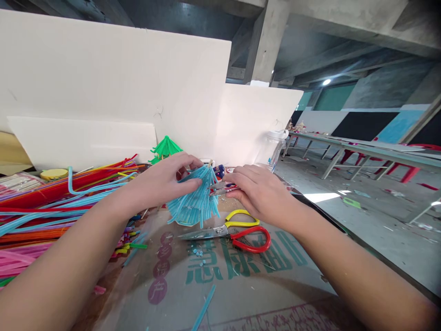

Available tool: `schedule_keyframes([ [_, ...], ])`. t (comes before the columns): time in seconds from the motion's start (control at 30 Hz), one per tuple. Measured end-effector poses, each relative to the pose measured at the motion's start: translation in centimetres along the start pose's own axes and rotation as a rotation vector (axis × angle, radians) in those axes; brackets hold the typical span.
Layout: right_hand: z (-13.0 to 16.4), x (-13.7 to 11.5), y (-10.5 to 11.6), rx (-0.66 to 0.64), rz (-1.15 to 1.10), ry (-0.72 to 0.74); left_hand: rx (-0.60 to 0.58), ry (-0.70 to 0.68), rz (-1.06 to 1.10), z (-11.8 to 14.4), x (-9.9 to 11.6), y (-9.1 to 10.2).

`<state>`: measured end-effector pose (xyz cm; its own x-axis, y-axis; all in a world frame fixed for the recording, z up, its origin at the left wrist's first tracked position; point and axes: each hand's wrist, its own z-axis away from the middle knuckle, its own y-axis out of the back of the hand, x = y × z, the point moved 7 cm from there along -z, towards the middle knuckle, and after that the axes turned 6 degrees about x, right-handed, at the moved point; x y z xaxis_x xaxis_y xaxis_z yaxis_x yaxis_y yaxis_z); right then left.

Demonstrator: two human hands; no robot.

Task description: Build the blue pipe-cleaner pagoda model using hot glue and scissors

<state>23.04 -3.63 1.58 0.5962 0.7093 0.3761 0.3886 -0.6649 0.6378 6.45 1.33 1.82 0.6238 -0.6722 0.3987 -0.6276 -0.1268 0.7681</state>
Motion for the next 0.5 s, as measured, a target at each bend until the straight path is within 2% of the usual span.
schedule_keyframes([
  [0.17, 0.2, -0.2, -0.9, -0.027, 0.024, -0.001, 0.001, 0.032, -0.003, 0.0, -0.1, -0.1],
  [0.5, 0.4, 0.2, -1.4, -0.097, 0.027, -0.009, 0.003, -0.002, -0.025, 0.0, 0.4, 0.0],
])
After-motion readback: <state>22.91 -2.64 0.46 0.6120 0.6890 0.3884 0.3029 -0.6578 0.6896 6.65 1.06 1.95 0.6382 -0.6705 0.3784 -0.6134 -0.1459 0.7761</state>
